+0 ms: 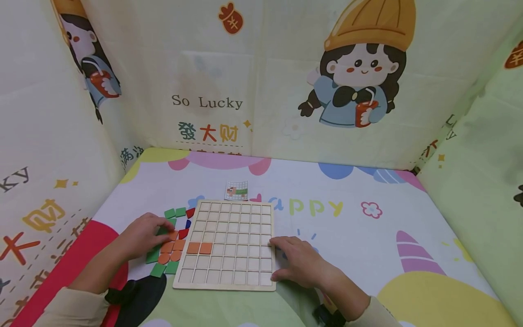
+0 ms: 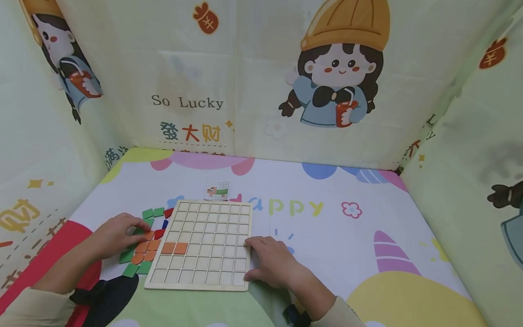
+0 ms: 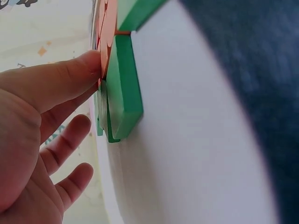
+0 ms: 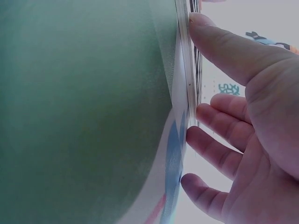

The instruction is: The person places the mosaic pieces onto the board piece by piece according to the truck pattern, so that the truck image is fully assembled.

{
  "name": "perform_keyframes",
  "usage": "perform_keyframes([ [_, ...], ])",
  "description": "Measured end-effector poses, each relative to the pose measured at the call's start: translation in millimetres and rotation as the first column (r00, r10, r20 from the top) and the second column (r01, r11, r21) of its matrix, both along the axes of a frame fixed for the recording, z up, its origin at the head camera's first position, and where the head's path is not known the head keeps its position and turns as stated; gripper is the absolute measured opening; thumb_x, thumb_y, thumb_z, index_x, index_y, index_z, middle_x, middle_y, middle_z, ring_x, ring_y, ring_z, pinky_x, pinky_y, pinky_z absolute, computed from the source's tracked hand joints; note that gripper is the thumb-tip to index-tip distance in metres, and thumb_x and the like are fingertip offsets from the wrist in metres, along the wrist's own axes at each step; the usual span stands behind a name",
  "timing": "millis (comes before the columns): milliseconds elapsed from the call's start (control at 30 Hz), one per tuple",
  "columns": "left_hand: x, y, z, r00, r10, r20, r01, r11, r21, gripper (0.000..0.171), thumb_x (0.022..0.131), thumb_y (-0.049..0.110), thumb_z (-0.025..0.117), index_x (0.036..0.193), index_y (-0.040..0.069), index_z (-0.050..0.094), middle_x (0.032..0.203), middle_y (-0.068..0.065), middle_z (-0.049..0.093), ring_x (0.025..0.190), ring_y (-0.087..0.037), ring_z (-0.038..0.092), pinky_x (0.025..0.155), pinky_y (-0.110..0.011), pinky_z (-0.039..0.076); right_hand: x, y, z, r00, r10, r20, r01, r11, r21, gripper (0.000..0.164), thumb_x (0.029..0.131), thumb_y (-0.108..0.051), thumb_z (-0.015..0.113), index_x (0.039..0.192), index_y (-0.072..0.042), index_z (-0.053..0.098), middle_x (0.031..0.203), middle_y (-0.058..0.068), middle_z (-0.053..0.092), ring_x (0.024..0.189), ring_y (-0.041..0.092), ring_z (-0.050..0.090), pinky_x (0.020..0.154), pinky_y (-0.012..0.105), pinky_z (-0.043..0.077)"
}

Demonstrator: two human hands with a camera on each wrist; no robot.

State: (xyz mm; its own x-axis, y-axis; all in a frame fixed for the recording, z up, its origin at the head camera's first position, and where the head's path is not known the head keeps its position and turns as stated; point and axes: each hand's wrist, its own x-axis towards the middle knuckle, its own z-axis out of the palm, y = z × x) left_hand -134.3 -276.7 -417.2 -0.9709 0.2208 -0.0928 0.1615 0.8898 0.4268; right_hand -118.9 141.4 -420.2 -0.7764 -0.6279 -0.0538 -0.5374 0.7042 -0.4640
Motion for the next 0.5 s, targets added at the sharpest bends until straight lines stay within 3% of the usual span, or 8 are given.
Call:
perform_keyframes([
  [500,-4.1,1.1,-0.3,1.0,-0.01,0.013,0.011,0.999,-0.033,0.036,0.076,0.014,0.086,0.109,0.006,0.074,0.103,-0.016,0.062,0.103,-0.04,0.051,0.065,-0.038,0.059,-0.5,0.7,-0.1,1.0,0.006,-0.002,-0.006,1.0,0.004,0.073,0.079,-0.036,0.086,0.138,-0.008,0.053,0.138,0.01,0.056,0.126,0.032,0.052,0.098,0.055,0.042],
])
